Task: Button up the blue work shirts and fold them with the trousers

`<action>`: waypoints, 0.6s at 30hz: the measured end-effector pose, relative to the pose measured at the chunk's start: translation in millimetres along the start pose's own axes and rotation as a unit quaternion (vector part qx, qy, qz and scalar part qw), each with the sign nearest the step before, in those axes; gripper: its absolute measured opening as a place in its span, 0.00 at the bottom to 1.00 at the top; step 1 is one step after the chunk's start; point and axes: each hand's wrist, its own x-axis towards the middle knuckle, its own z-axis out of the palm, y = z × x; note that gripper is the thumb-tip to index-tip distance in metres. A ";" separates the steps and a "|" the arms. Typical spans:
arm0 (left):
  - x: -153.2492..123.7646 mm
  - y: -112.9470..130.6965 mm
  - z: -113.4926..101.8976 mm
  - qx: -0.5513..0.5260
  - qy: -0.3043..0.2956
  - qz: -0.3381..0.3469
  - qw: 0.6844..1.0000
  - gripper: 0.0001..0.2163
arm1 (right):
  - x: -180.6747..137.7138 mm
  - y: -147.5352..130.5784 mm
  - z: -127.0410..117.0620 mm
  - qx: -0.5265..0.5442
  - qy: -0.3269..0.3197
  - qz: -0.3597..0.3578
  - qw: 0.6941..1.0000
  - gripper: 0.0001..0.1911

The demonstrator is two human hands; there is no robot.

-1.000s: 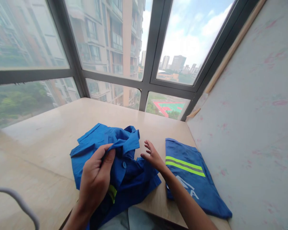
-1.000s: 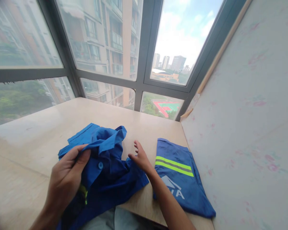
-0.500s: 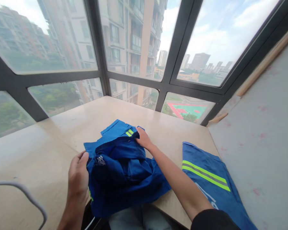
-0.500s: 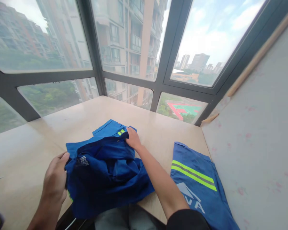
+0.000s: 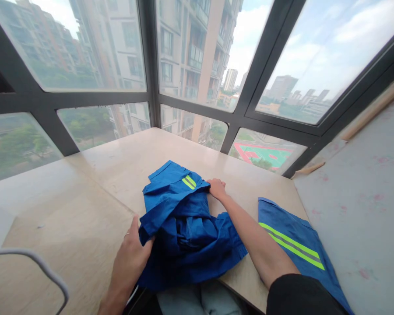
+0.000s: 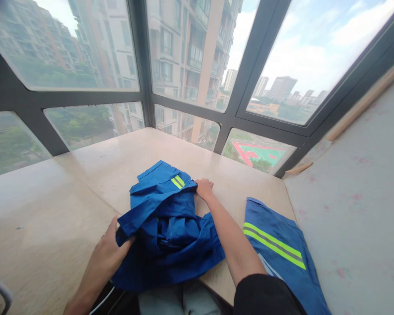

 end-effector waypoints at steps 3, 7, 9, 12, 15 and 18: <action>10.5 -0.9 -19.0 -0.075 0.071 -0.031 0.994 0.19 | -6.0 1.7 -14.7 -0.016 0.027 -0.025 0.999 0.12; 33.9 17.0 -35.8 -0.237 0.260 -0.069 0.934 0.13 | -10.2 11.5 -58.9 -0.019 0.075 -0.019 0.997 0.13; 49.0 29.9 -38.4 -0.297 0.355 -0.048 0.885 0.09 | -11.7 21.2 -89.5 -0.013 0.134 0.010 0.991 0.16; 72.5 53.1 -42.4 -0.400 0.412 0.020 0.818 0.06 | -14.5 38.7 -136.6 0.044 0.323 0.044 0.944 0.15; 95.9 79.0 -55.4 -0.441 0.442 0.080 0.777 0.08 | -18.1 58.5 -174.7 0.095 0.425 0.050 0.899 0.14; 125.3 104.0 -80.3 -0.419 0.493 0.125 0.752 0.10 | -24.0 80.4 -201.2 0.118 0.440 0.062 0.888 0.15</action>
